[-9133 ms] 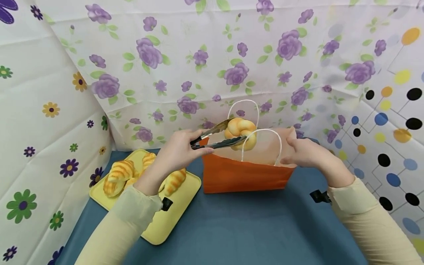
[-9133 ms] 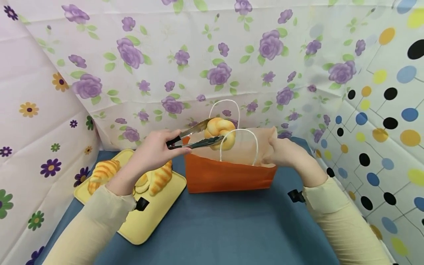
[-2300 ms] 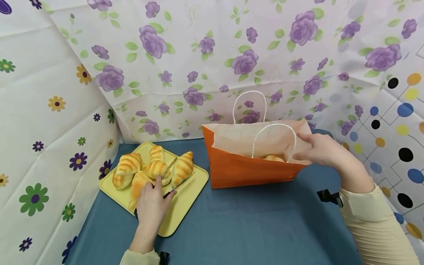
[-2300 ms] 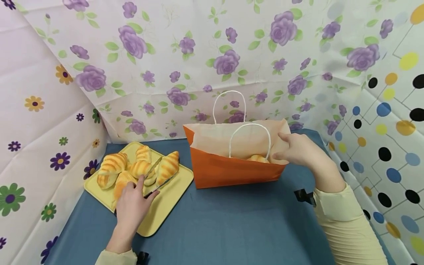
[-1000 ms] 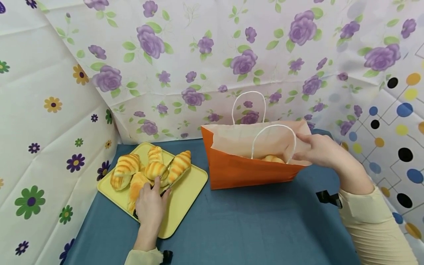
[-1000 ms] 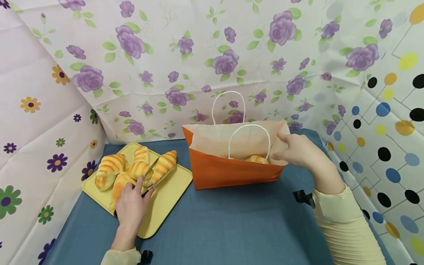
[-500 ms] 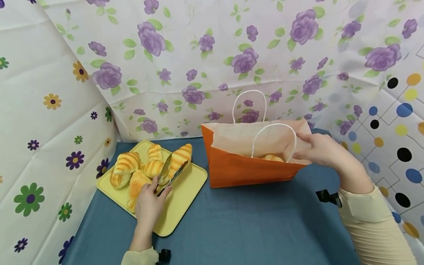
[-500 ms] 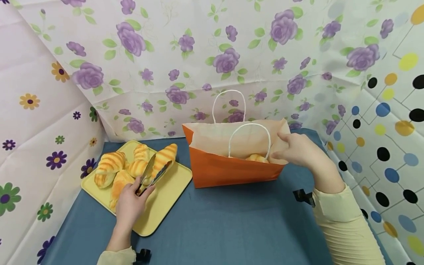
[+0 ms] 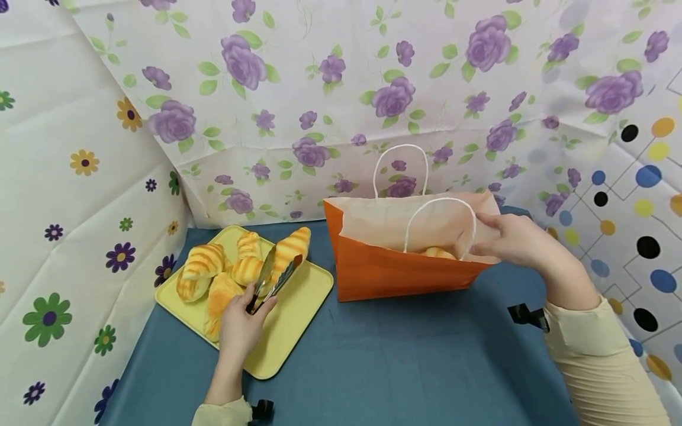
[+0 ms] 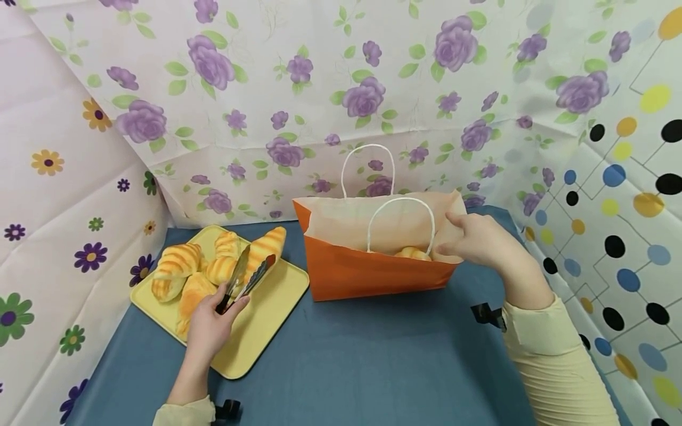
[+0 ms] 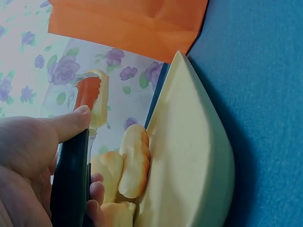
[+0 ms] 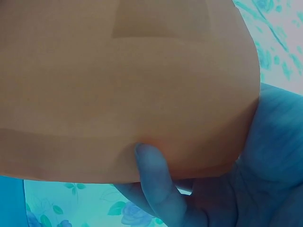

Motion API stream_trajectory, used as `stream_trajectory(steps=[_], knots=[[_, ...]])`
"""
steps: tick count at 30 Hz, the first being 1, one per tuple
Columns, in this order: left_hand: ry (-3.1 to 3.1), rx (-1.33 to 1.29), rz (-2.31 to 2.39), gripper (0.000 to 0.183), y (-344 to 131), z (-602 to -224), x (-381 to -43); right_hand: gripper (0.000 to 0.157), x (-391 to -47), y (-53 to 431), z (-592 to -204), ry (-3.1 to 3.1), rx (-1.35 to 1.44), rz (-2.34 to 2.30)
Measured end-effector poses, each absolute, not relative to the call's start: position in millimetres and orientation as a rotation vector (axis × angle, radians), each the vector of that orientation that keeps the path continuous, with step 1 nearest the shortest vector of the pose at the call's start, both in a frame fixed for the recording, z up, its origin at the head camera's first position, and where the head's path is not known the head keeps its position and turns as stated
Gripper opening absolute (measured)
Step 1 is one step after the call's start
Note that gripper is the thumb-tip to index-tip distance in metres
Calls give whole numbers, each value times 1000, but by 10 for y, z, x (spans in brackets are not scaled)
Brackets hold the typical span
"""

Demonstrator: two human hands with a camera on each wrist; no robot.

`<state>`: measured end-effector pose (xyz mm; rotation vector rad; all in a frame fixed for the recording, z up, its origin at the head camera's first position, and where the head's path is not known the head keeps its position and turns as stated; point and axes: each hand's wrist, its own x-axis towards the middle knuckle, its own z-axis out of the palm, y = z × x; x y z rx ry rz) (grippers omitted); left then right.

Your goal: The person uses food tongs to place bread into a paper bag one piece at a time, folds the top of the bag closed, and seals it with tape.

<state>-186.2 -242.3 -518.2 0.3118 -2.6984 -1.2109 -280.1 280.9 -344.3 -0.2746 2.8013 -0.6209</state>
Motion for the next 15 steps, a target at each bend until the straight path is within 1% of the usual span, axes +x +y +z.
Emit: stream_trajectory(steps=[7,15], knots=[[-2701,318,-1280,81,-2445,-5180,-1861,99,-2783,2790,-3441,2778,-248,-660],[-2660,305,-1299,81,-2435,-5197,-1859,101,-2762,2781,-3428,2781,-241,-654]])
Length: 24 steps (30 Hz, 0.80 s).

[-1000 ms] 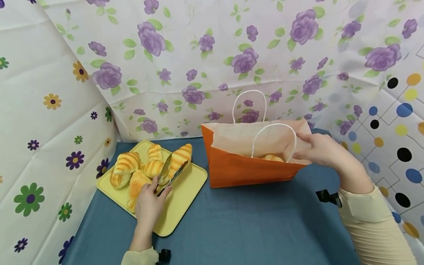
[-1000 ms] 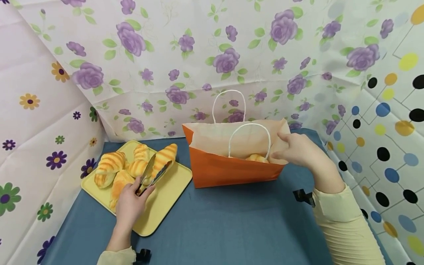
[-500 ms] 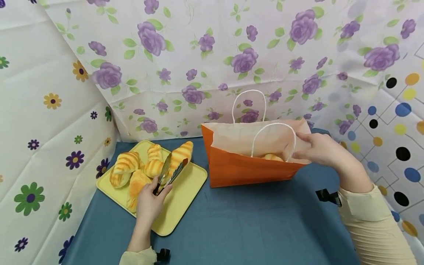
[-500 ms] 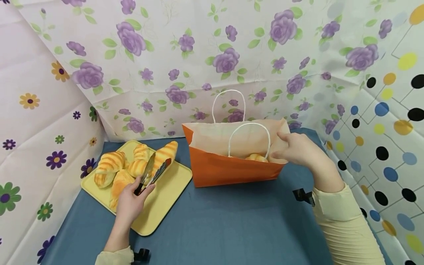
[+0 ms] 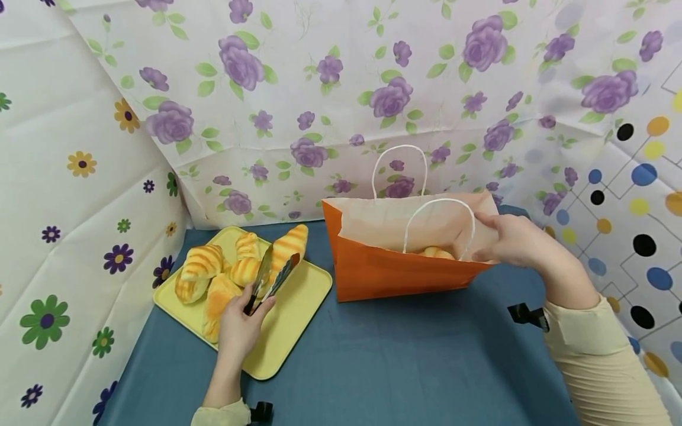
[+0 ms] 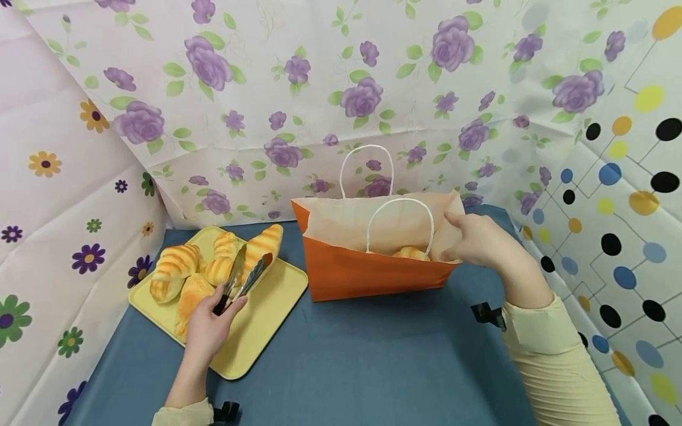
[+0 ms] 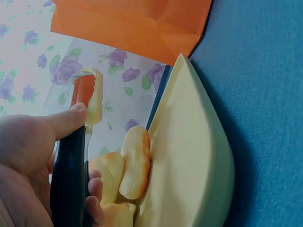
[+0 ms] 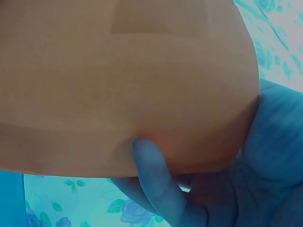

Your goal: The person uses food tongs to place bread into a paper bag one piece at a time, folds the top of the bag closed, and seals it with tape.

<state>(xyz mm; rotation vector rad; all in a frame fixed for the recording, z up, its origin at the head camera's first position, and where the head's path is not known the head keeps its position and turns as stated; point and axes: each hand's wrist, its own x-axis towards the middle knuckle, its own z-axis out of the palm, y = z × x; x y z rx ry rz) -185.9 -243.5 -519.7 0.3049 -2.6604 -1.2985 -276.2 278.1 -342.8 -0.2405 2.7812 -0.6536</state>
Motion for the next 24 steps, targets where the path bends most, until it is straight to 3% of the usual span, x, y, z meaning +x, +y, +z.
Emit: stream_trajectory(steps=[24], knots=[[-2527,277,-1432,81,-2481,-4945,-1810,100,-2739,2775,-3422,2787,-255,-615]])
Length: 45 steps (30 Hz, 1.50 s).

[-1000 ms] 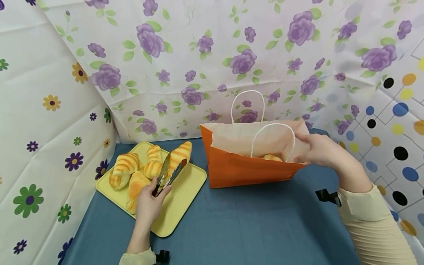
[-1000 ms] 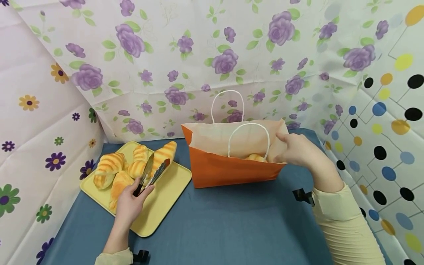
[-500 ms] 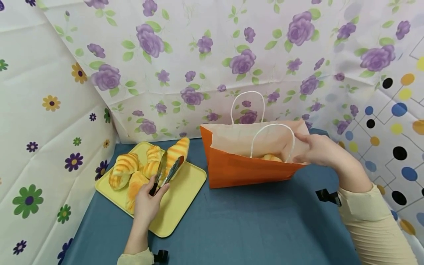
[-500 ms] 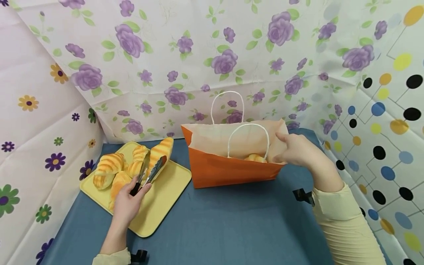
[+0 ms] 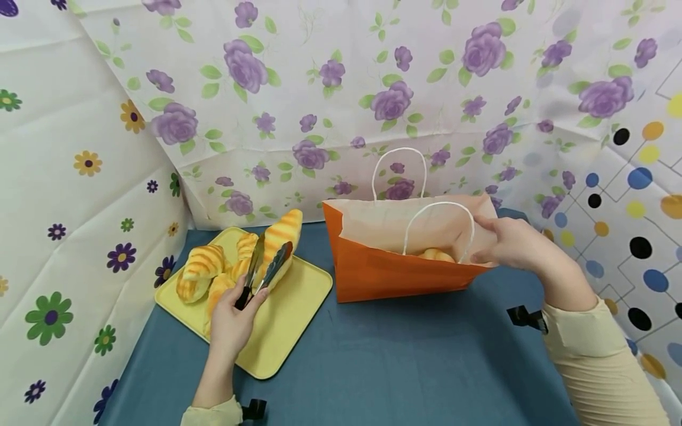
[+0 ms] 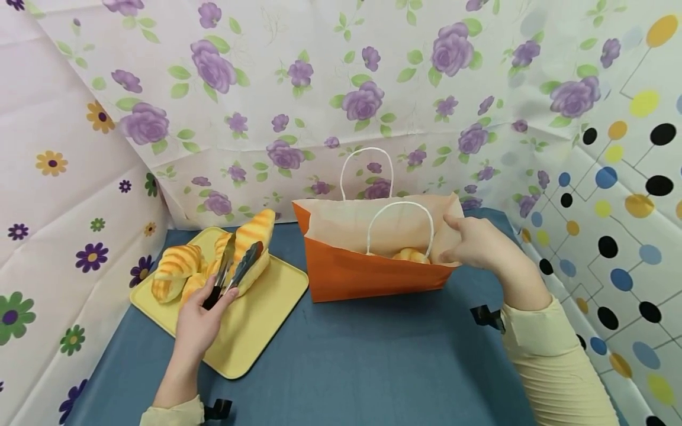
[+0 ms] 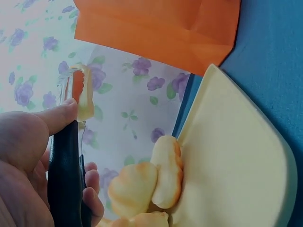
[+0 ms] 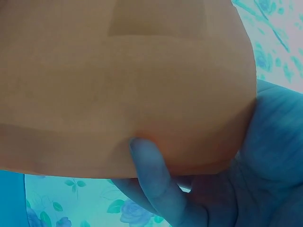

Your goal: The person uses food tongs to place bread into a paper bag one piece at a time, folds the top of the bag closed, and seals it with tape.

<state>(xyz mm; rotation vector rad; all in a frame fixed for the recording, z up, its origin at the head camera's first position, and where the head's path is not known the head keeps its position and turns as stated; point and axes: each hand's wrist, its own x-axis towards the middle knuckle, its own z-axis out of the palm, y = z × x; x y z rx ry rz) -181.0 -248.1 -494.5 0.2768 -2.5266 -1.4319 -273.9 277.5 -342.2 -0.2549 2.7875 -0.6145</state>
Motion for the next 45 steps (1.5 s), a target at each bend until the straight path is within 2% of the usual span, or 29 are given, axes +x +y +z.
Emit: stream_trajectory(steps=[12,20,27,45], knots=[[-2467,258,-1421,78,-2448,-4821,-1811,99,-2710,2778,-3412,2806,-270,-598],[-2375,82,-1391,65,-2363,-4489,-1829,99,-2738,2779,-3411,2795,-285,-599],[-2350,-48,-1366,62,-2280,-4244,-1874,100,-2746,2783,-3423,2793,-282,-616],[-2290,-128,-1378,63,-2128,-4186,-1800,103,-2747,2796,-3446,2795,-253,-632]])
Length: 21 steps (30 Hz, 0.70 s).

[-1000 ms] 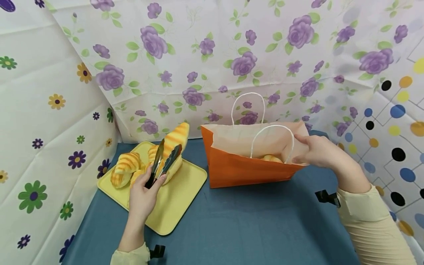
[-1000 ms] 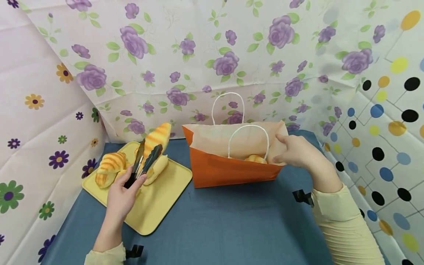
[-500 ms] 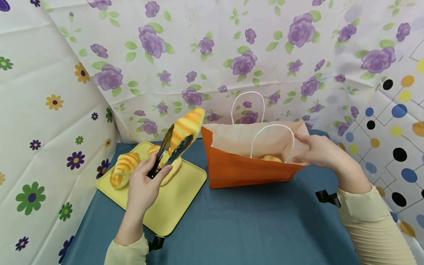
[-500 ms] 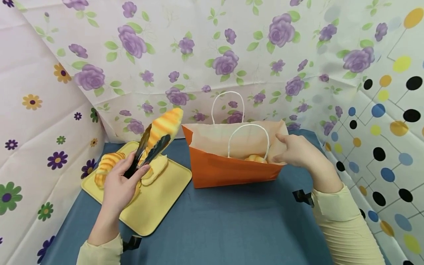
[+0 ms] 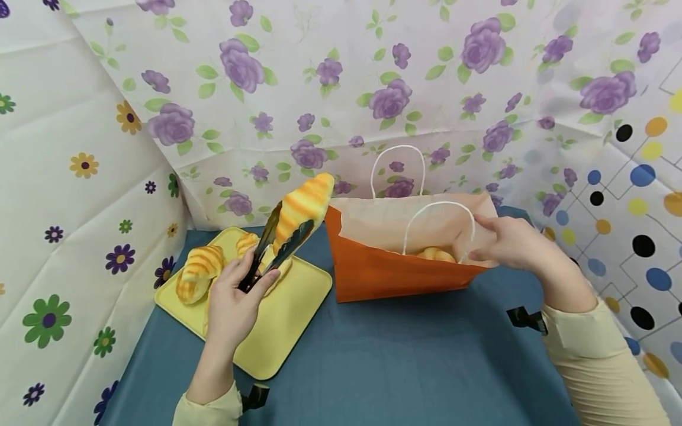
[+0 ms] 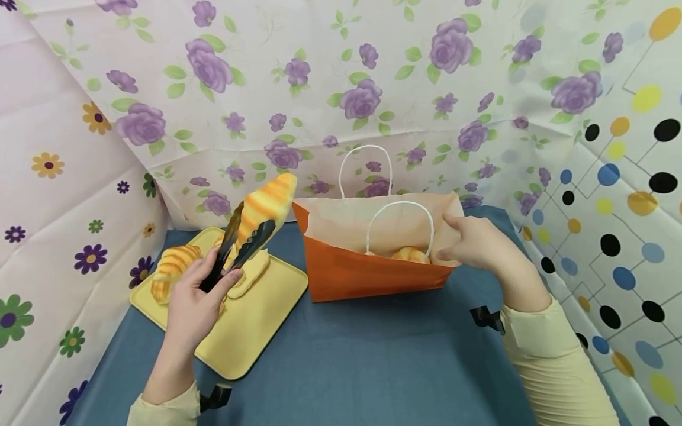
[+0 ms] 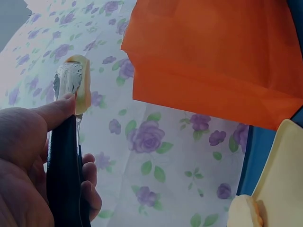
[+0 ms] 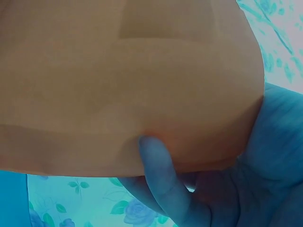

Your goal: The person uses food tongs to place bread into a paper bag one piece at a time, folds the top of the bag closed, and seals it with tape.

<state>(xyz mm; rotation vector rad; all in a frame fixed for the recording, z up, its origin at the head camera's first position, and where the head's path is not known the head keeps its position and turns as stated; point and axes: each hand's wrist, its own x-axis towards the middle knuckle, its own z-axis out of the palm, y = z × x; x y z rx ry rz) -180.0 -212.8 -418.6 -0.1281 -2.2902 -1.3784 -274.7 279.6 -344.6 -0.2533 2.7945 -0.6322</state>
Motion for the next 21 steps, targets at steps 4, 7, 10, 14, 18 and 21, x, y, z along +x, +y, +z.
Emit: stream_trajectory(steps=[4,7,10,14,18,21], knots=[[-2314,-155,-1354,64,-2130,-4173,-1826,102,-2744,2797,-3441,2795,-254,-632],[-2330,-186,-1342,65,-2122,-4162,-1846,102,-2742,2797,-3443,2796,-258,-631],[-2354,-214,-1328,63,-2110,-4121,-1865,103,-2739,2803,-3448,2792,-257,-637],[-2383,-250,-1311,60,-2088,-4036,-1894,102,-2726,2798,-3445,2794,-254,-642],[-2399,-311,-1281,60,-2062,-3959,-1929,101,-2722,2779,-3439,2799,-256,-635],[-2439,-366,-1229,62,-2040,-3891,-1965,100,-2727,2771,-3443,2806,-265,-627]])
